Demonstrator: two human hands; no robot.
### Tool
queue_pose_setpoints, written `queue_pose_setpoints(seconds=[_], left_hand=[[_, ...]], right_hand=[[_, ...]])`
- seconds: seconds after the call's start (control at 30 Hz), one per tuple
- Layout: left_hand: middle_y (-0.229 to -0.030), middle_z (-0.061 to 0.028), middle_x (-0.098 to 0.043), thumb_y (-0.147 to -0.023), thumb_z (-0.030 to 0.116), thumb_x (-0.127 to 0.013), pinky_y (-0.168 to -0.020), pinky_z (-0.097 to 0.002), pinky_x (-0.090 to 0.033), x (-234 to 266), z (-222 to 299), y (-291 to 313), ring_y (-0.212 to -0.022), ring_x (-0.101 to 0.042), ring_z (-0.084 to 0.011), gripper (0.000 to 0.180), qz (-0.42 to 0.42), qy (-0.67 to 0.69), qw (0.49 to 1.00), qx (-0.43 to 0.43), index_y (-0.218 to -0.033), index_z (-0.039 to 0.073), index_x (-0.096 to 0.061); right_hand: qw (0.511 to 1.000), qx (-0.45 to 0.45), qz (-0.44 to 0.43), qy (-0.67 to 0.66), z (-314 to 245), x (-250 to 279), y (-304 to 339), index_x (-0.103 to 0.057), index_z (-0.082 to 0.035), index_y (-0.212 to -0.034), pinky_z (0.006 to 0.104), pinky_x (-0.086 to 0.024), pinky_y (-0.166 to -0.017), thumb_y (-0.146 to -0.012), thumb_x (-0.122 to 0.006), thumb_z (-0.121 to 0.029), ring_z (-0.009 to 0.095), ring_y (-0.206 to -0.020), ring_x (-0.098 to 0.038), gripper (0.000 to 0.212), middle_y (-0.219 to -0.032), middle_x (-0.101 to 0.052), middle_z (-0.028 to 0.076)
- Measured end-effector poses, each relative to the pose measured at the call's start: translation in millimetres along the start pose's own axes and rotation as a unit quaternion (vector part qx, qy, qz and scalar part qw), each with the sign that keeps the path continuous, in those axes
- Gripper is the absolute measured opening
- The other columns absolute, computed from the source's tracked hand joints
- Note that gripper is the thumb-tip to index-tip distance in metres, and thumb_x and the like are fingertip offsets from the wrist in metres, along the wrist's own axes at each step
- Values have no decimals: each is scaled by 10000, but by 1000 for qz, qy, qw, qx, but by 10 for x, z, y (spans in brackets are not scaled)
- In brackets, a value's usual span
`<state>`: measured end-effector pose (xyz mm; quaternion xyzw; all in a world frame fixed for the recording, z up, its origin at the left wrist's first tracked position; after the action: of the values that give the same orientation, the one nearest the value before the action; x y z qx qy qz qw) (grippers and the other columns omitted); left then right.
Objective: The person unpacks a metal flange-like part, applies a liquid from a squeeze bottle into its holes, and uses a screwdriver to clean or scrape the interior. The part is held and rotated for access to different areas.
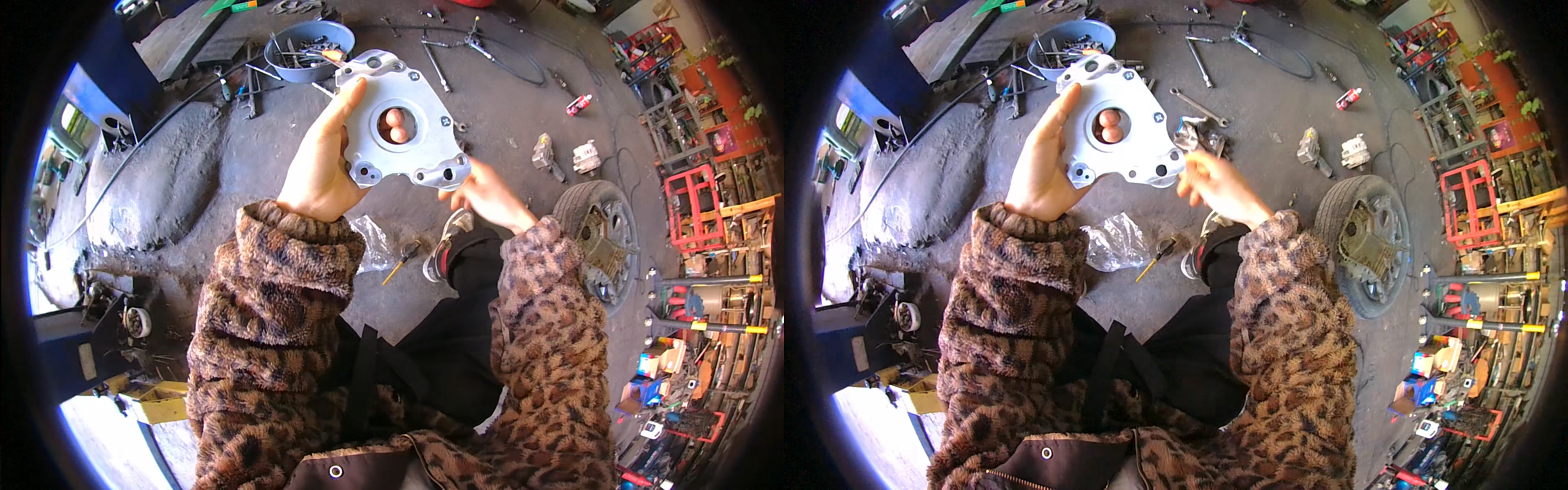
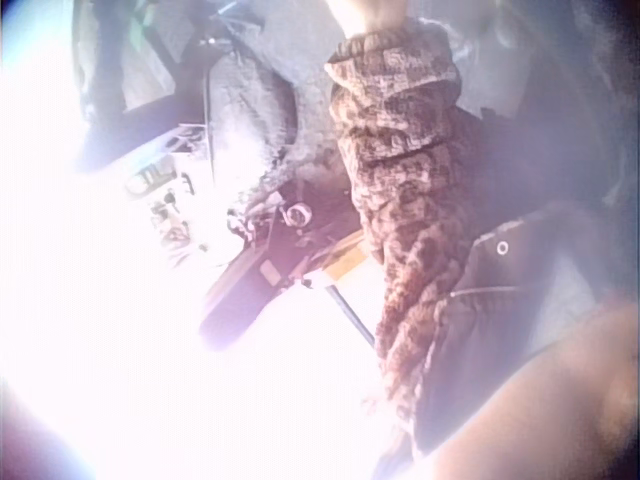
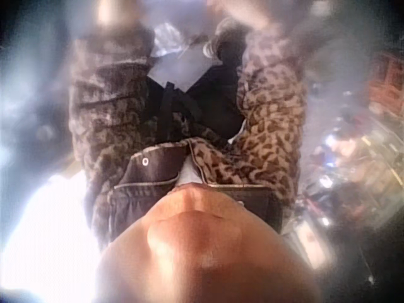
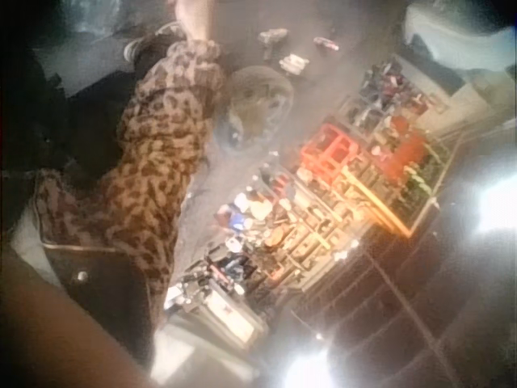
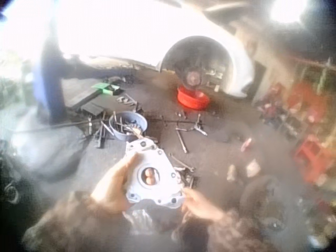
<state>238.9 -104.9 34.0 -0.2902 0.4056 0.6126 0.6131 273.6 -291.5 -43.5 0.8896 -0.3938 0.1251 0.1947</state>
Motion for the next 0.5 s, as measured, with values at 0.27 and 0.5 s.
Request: queue_pose_setpoints(seconds=[0.27,0.5], left_hand=[[-931,-77,-687,-1018,351,-549,-802,-335,-581,-21,114,12,-829,-683,-172,326,-28,25,999,-11,-1150,57,-595],[-986,-89,-706,-1003,372,-571,-829,-350,-589,254,208,19,-865,-704,-179,389,22,38,999,-15,-1227,54,-577]], right_hand=[[928,-88,-66,356,1017,-182,-32,-551,-59,-1271,457,-512,-893,-909,-681,-272,367,-1081,-643,440,-1111,-678,210],[888,-122,-114,428,2134,-551,-111,-303,-143,-1494,505,-470,-1004,-804,-789,-233,436,-1259,-491,849,-1380,-471,195]])
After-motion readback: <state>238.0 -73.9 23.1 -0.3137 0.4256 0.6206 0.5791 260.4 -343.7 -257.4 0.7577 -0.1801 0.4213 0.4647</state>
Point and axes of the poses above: each hand's wrist, its own y-axis away from the middle knuckle, its own x-axis out of the back of the hand, z = x × y, the point moved 10 cm from there along -y, towards the middle knuckle
